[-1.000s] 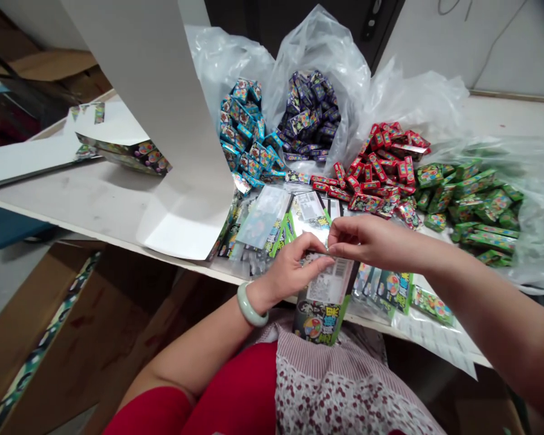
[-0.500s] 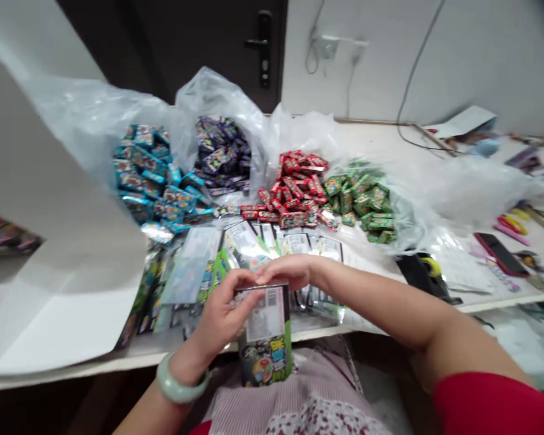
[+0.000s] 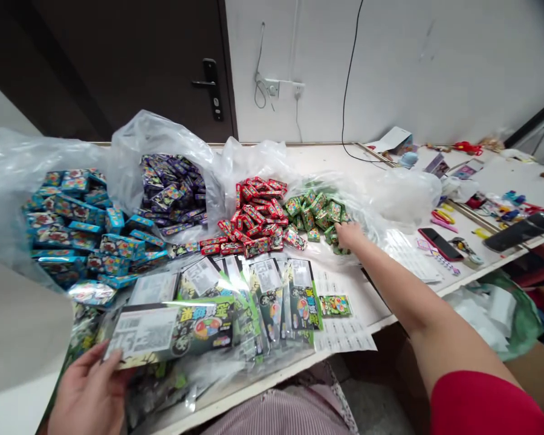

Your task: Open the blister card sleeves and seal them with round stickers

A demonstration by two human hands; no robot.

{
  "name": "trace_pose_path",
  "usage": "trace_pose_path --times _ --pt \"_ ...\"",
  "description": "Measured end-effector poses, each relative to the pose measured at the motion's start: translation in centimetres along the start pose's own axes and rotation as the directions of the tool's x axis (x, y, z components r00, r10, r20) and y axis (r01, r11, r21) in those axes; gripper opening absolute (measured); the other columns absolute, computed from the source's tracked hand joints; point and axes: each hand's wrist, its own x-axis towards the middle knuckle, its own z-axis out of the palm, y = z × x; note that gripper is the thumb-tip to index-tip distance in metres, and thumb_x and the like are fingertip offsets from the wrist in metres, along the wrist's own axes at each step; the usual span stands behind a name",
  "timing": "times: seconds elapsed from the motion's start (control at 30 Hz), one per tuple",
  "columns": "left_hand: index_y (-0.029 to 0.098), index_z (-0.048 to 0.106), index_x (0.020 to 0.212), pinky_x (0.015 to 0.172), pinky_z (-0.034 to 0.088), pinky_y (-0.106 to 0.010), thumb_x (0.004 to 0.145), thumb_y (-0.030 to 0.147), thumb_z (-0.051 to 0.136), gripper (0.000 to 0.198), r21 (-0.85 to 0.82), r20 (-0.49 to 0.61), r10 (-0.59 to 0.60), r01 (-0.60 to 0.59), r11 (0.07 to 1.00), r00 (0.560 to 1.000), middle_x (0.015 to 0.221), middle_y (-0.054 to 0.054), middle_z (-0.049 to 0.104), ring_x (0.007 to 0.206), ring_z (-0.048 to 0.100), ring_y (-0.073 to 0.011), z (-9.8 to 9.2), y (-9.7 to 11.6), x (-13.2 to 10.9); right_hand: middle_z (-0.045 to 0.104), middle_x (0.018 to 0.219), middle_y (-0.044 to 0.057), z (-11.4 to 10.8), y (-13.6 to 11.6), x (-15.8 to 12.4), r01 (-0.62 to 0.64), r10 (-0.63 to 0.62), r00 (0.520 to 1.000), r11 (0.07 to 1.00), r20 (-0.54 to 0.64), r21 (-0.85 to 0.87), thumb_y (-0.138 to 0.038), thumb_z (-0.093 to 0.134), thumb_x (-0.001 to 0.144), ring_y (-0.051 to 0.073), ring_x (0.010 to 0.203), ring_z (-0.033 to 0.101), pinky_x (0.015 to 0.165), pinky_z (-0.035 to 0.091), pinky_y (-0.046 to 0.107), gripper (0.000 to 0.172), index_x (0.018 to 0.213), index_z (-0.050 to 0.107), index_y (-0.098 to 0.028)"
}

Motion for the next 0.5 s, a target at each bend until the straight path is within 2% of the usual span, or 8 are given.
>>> trace_pose_path --times 0.1,0.2,0.3,0.4,0.43,0.5 --pt "0.034 0.059 0.083 0.057 0.055 -0.026 0.065 0.031 0.080 0.028 0.077 0.041 -0.014 0.010 0.997 0.999 0.070 0.020 0.069 0.064 0.064 -0.0125 -0.5 -1.4 -0.5 0.055 0.128 0.011 0.8 1.8 0.2 -0.030 0.028 0.999 0.997 -0.036 -0.069 -0.032 0.060 0.091 0.027 0.116 0.053 0.098 0.043 0.052 0.033 0.120 0.057 -0.015" --pt "0.037 0.060 0.091 0.051 0.052 -0.025 0.059 0.044 0.083 0.041 0.219 0.076 -0.004 -0.013 0.976 0.997 0.069 0.020 0.068 0.054 0.060 -0.0116 -1.4 -2.2 -0.1 0.058 0.126 0.013 1.5 1.6 0.8 0.025 -0.025 0.999 0.999 -0.033 -0.026 -0.028 0.068 0.084 0.029 0.120 0.051 0.103 0.036 0.049 0.035 0.116 0.061 -0.015" --pt "0.037 0.059 0.095 0.049 0.050 -0.023 0.053 0.056 0.083 0.052 0.300 0.124 0.006 -0.043 0.953 0.992 0.070 0.018 0.069 0.056 0.060 -0.0121 -2.2 -2.1 0.5 0.063 0.122 0.012 2.2 0.1 1.9 0.120 -0.117 0.993 0.985 -0.026 0.122 -0.025 0.073 0.076 0.028 0.117 0.053 0.100 0.038 0.037 0.046 0.120 0.061 -0.018" --pt "0.035 0.058 0.095 0.049 0.051 -0.025 0.047 0.063 0.082 0.060 0.349 0.150 0.007 -0.059 0.935 0.989 0.072 0.015 0.070 0.060 0.064 -0.0156 -2.4 -1.7 0.8 0.069 0.106 0.005 3.5 -1.5 3.2 0.165 -0.162 0.986 0.932 -0.036 0.323 -0.030 0.072 0.075 0.022 0.098 0.061 0.087 0.045 0.031 0.048 0.120 0.061 -0.021" --pt "0.035 0.058 0.094 0.048 0.051 -0.026 0.047 0.065 0.081 0.060 0.386 0.170 0.023 -0.089 0.918 0.985 0.072 0.014 0.071 0.060 0.065 -0.0170 -2.5 -1.7 0.9 0.070 0.098 0.003 4.0 -1.9 3.5 0.164 -0.161 0.986 0.905 -0.042 0.392 -0.031 0.072 0.075 0.020 0.090 0.062 0.083 0.047 0.031 0.044 0.116 0.063 -0.020" --pt "0.034 0.058 0.093 0.046 0.052 -0.029 0.054 0.071 0.074 0.056 0.510 0.225 0.151 -0.249 0.823 0.963 0.071 0.013 0.071 0.059 0.066 -0.0192 -2.7 -1.7 1.0 0.069 0.085 0.001 4.7 -2.4 4.1 0.152 -0.142 0.988 0.836 -0.059 0.528 -0.031 0.071 0.073 0.017 0.081 0.061 0.078 0.048 0.029 0.035 0.105 0.066 -0.018"
